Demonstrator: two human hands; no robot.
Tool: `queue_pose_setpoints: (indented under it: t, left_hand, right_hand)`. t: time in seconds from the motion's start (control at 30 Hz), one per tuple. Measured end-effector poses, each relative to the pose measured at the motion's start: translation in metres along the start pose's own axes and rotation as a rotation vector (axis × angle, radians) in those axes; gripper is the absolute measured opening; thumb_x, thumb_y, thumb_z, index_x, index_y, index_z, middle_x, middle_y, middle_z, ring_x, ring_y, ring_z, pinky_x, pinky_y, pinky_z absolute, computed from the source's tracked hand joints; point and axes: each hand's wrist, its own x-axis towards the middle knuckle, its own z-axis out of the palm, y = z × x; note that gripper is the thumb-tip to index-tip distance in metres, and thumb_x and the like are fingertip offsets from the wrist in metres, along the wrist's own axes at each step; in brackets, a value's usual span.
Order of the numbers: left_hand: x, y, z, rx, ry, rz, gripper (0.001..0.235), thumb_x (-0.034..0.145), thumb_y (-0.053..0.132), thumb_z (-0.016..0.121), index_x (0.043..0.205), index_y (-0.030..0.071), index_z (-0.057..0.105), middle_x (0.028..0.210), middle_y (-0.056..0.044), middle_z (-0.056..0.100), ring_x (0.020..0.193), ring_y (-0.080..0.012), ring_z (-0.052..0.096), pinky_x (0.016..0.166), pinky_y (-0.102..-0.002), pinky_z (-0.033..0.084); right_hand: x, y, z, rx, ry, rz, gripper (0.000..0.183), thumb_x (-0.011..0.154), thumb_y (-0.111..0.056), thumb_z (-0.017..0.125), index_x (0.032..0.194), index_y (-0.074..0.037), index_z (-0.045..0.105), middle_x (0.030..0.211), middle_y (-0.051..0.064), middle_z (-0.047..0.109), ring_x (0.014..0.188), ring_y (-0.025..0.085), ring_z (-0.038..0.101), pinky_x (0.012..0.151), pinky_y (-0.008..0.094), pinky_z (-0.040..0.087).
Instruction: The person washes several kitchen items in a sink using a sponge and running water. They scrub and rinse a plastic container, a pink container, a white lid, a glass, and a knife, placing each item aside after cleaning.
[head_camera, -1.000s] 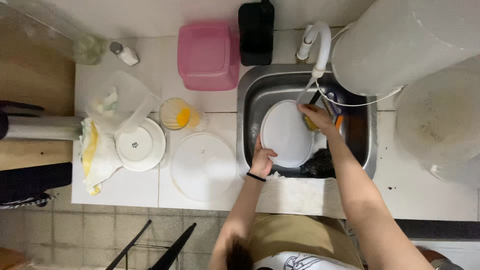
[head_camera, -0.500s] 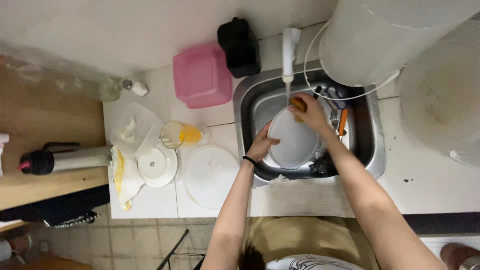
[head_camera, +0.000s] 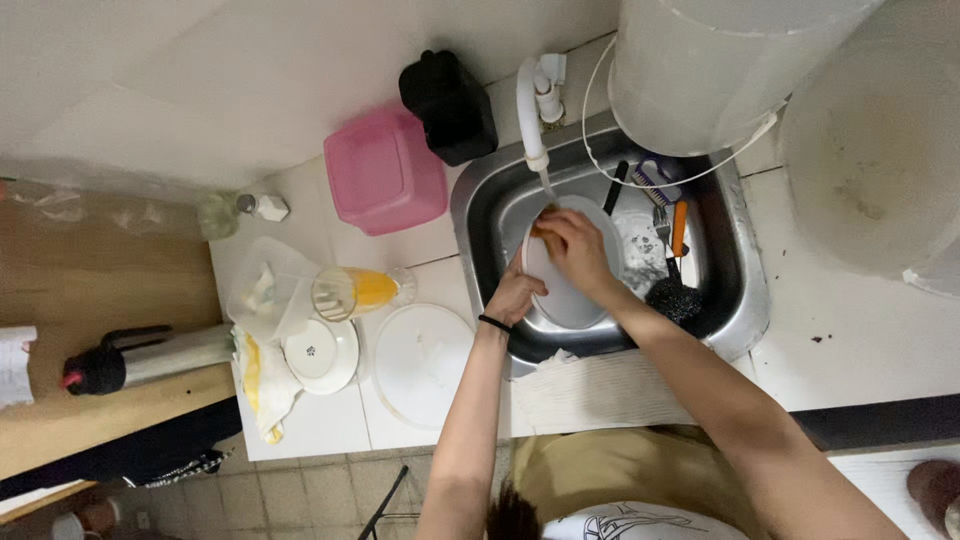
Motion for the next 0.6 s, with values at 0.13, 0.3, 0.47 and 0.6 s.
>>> queue_pose_setpoints:
  t: [0.13, 0.3, 0.47, 0.6]
  left_hand:
    - [0.004, -0.005, -0.018, 0.000, 0.029, -0.009, 0.112, 0.059, -0.033, 0.065, 0.160, 0.013, 0.050, 0.145, -0.016, 0.066, 0.131, -0.0375, 0.063, 0.109, -0.056, 0.053]
    - [-0.018, -0.017, -0.016, 0.009, 0.143, 0.041, 0.099, 0.059, -0.029, 0.064, 0.151, 0.006, 0.055, 0.135, -0.014, 0.068, 0.122, -0.0330, 0.064, 0.105, -0.052, 0.056]
    - [-0.031, -0.015, -0.013, -0.028, 0.208, 0.079, 0.098, 0.053, -0.030, 0.064, 0.144, 0.008, 0.063, 0.129, -0.014, 0.073, 0.117, -0.0337, 0.069, 0.099, -0.049, 0.059]
    - [-0.039, -0.009, -0.021, -0.084, 0.327, 0.147, 0.100, 0.053, -0.031, 0.063, 0.146, 0.005, 0.062, 0.132, -0.017, 0.071, 0.124, -0.0371, 0.066, 0.105, -0.051, 0.056]
  right_hand:
    - [-0.045, -0.016, 0.007, 0.043, -0.208, -0.037, 0.027, 0.096, -0.007, 0.068, 0.117, -0.021, 0.079, 0.106, 0.007, 0.073, 0.107, 0.035, 0.072, 0.093, 0.050, 0.060]
    - [-0.022, -0.014, 0.011, -0.032, -0.116, -0.092, 0.018, 0.098, -0.014, 0.071, 0.115, -0.017, 0.078, 0.114, 0.008, 0.073, 0.108, 0.035, 0.071, 0.090, 0.049, 0.061]
    - [0.016, 0.012, -0.010, -0.040, -0.153, 0.316, 0.022, 0.108, -0.024, 0.065, 0.122, -0.013, 0.077, 0.110, 0.015, 0.071, 0.105, 0.038, 0.072, 0.088, 0.050, 0.059]
    - [0.010, 0.057, -0.023, 0.037, -0.271, 0.706, 0.037, 0.110, -0.038, 0.062, 0.137, -0.015, 0.073, 0.131, 0.018, 0.071, 0.123, 0.043, 0.068, 0.100, 0.053, 0.058]
